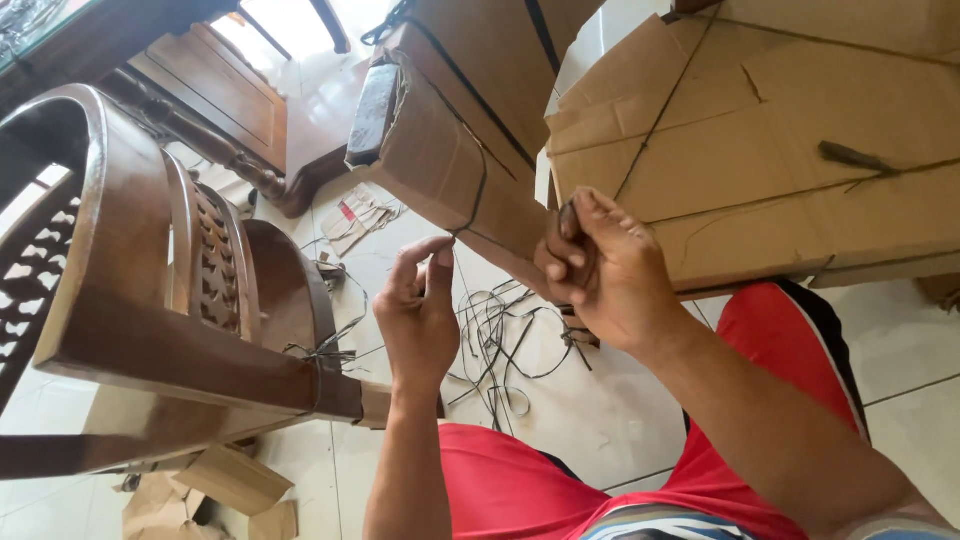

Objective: Wrapping and securing cardboard protection onto the backrest of a wooden chair using plastic ties.

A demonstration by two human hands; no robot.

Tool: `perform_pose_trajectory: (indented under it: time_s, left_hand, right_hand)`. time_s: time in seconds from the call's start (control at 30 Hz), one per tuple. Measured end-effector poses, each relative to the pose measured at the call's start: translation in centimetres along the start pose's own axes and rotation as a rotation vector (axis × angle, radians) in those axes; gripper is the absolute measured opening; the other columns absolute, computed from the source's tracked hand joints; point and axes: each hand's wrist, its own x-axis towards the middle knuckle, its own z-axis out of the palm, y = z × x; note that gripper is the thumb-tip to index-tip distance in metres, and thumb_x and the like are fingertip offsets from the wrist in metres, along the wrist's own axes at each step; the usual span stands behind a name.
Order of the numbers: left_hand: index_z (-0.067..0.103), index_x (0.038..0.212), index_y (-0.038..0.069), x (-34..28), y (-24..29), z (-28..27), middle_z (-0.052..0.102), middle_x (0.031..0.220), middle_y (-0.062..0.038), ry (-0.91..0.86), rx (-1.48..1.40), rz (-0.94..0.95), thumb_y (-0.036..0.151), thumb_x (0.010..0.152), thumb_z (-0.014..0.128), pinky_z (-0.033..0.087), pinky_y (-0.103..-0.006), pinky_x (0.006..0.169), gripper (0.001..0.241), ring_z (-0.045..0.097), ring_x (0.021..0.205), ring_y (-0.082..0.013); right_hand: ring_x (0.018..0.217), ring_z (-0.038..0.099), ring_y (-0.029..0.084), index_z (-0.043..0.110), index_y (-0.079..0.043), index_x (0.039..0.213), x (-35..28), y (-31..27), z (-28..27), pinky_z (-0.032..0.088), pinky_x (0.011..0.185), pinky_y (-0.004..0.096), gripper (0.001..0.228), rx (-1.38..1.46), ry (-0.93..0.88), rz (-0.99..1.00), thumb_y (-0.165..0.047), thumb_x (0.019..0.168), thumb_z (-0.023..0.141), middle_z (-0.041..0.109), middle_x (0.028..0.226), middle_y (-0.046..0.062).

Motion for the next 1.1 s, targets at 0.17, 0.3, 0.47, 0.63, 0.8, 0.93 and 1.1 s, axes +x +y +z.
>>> perform_pose_trajectory:
  time_s: [0.17, 0.3, 0.47, 0.63, 0.8, 0.93, 1.1]
  left_hand:
    - [0.074, 0.102, 0.011, -0.3, 0.3, 0.3, 0.065, 0.066, -0.003, 0.011, -0.143, -0.139, 0.017, 0.102, 0.064, 0.049, -0.0246, 0.061, 0.011, 0.052, 0.058, -0.0088]
    - [0.07, 0.102, 0.005, -0.5, 0.6, 0.6, 0.065, 0.073, -0.005, 0.024, -0.232, -0.191, 0.013, 0.103, 0.06, 0.051, -0.0268, 0.061, 0.013, 0.056, 0.061, -0.0113]
    - [0.066, 0.102, 0.002, -0.6, 0.1, 1.4, 0.056, 0.07, -0.003, 0.145, -0.228, -0.149, 0.008, 0.099, 0.067, 0.047, -0.026, 0.065, 0.007, 0.054, 0.066, -0.0099]
    - [0.073, 0.098, 0.006, -1.1, 0.4, 1.6, 0.061, 0.07, -0.006, 0.211, -0.005, 0.005, 0.004, 0.095, 0.071, 0.04, -0.0234, 0.052, 0.004, 0.048, 0.057, -0.0083]
    - [0.077, 0.096, 0.006, -1.5, 0.3, 1.5, 0.062, 0.071, -0.005, 0.14, -0.097, 0.001, 0.01, 0.091, 0.073, 0.035, -0.0217, 0.049, 0.007, 0.042, 0.058, -0.0042]
    - [0.072, 0.089, 0.001, -1.6, -0.3, 2.3, 0.063, 0.057, -0.008, 0.044, -0.257, -0.156, 0.007, 0.088, 0.075, 0.037, -0.0203, 0.043, 0.007, 0.046, 0.046, -0.0074]
    - [0.067, 0.077, 0.0, -1.8, -1.1, 2.3, 0.059, 0.05, -0.012, 0.059, -0.347, -0.108, 0.0, 0.096, 0.065, 0.045, -0.0263, 0.038, 0.019, 0.054, 0.036, -0.015]
  right_hand:
    - [0.047, 0.047, 0.008, 0.059, -0.008, 0.096, 0.1, 1.1, 1.0, 0.039, 0.035, 0.018, 0.028, -0.539, 0.036, -0.128, -0.027, 0.112, 0.045, 0.037, 0.061, -0.003]
    - [0.051, 0.053, 0.01, 0.06, -0.005, 0.096, 0.5, 1.7, 2.0, 0.038, 0.04, 0.018, 0.026, -0.773, -0.091, -0.211, -0.02, 0.111, 0.046, 0.044, 0.059, -0.001]
    - [0.054, 0.052, 0.011, 0.066, 0.004, 0.108, 0.1, 2.6, 0.3, 0.042, 0.048, 0.02, 0.017, -0.632, -0.19, -0.115, -0.007, 0.106, 0.055, 0.051, 0.063, 0.004]
    - [0.047, 0.048, 0.008, 0.063, 0.003, 0.132, -0.7, 2.4, 1.0, 0.037, 0.042, 0.018, 0.032, -0.613, -0.296, -0.082, -0.007, 0.104, 0.052, 0.057, 0.057, 0.008]
    - [0.055, 0.06, 0.015, 0.056, 0.003, 0.143, -1.0, 3.1, 1.3, 0.05, 0.052, 0.025, 0.042, -0.769, -0.384, -0.21, 0.0, 0.102, 0.05, 0.065, 0.063, 0.012]
    - [0.058, 0.068, 0.019, 0.057, -0.004, 0.143, -0.9, 3.2, 1.8, 0.058, 0.057, 0.031, 0.047, -0.918, -0.421, -0.33, 0.007, 0.098, 0.053, 0.07, 0.072, 0.016]
    - [0.061, 0.074, 0.024, 0.055, -0.003, 0.145, -0.8, 3.1, 1.7, 0.063, 0.057, 0.037, 0.05, -0.992, -0.452, -0.387, 0.01, 0.097, 0.051, 0.073, 0.091, 0.024]
